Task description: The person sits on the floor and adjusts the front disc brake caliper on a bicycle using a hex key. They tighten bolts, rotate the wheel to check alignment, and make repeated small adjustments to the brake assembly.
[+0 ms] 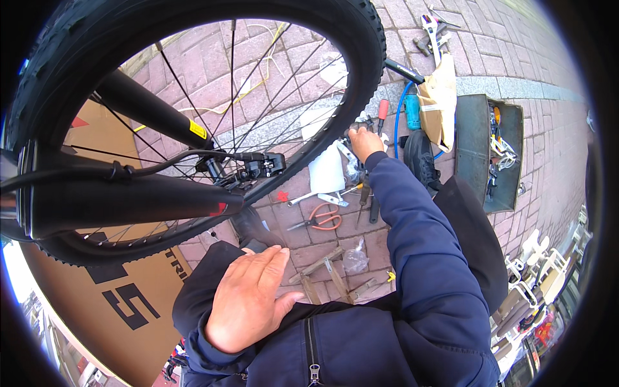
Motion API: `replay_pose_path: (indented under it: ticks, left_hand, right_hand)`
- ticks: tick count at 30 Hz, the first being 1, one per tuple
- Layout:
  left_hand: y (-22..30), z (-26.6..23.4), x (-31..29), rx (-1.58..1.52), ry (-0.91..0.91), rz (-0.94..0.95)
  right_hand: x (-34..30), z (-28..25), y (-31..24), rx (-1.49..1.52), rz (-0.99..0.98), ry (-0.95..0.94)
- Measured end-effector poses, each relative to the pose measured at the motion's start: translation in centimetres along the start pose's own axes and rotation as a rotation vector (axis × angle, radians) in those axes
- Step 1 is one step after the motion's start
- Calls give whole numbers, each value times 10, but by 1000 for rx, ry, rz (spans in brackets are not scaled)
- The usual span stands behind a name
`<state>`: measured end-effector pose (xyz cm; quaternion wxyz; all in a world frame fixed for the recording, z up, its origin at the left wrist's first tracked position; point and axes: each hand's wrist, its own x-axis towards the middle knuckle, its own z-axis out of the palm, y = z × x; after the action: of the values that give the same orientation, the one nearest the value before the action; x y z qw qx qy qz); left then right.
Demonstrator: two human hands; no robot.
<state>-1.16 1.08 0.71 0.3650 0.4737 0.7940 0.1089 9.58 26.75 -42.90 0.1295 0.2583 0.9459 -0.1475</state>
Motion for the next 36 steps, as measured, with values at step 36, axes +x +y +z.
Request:
replay_pose_path:
  ticks: [36]
  left_hand:
    - [-33, 30, -16, -1946, 432, -305]
  right_hand:
    - [-130, -19, -54, 52, 76, 20]
